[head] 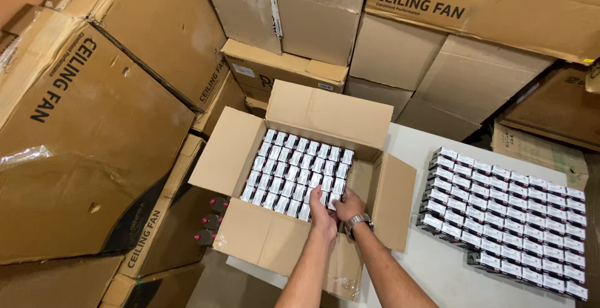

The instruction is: The person picks up small white and black boxes from a grid on a table and places them into a larger cardboard shipping box.

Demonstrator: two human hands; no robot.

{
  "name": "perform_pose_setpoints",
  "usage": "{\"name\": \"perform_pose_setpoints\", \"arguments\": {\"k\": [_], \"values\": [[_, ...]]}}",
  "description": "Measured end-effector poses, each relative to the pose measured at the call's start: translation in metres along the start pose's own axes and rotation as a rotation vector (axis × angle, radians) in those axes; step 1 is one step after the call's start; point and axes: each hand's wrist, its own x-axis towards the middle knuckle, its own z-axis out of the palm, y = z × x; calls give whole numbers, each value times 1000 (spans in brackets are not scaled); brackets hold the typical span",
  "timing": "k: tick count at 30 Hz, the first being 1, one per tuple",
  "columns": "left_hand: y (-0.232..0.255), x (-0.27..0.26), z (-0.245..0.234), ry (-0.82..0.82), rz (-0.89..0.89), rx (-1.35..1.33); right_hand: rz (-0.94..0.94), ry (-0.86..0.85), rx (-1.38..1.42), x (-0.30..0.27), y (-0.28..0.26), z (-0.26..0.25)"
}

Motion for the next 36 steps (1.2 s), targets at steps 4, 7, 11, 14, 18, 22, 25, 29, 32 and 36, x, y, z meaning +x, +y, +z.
{"name": "perform_pose_setpoints", "arguments": {"k": [4, 7, 11, 14, 18, 22, 25, 29, 32, 36], "values": [[0, -9, 4, -14, -7, -28, 8, -12, 160, 15, 19, 7], [-6, -11, 10, -26, 13, 47, 27, -72, 171, 6, 8, -2], [-6, -16, 17, -59, 82, 213, 36, -62, 204, 11, 13, 2], [-4, -22, 19, -82, 134, 319, 44, -35, 200, 22, 29, 6], [-16, -30, 11, -118, 212, 476, -85, -81, 448, 3, 48, -1], [-64, -38, 2, -164, 257, 596, -213, -23, 564, -87, 31, -59], [-111, -47, 5, -211, 294, 722, -464, 204, 640, -73, 91, -53], [-169, -59, 23, -287, 344, 910, -353, 303, 716, -104, 124, -90], [-209, -68, 38, -352, 365, 1049, -284, 409, 660, -127, 152, -123], [-257, -76, 65, -429, 420, 1234, -142, 518, 682, -125, 208, -154]]}}
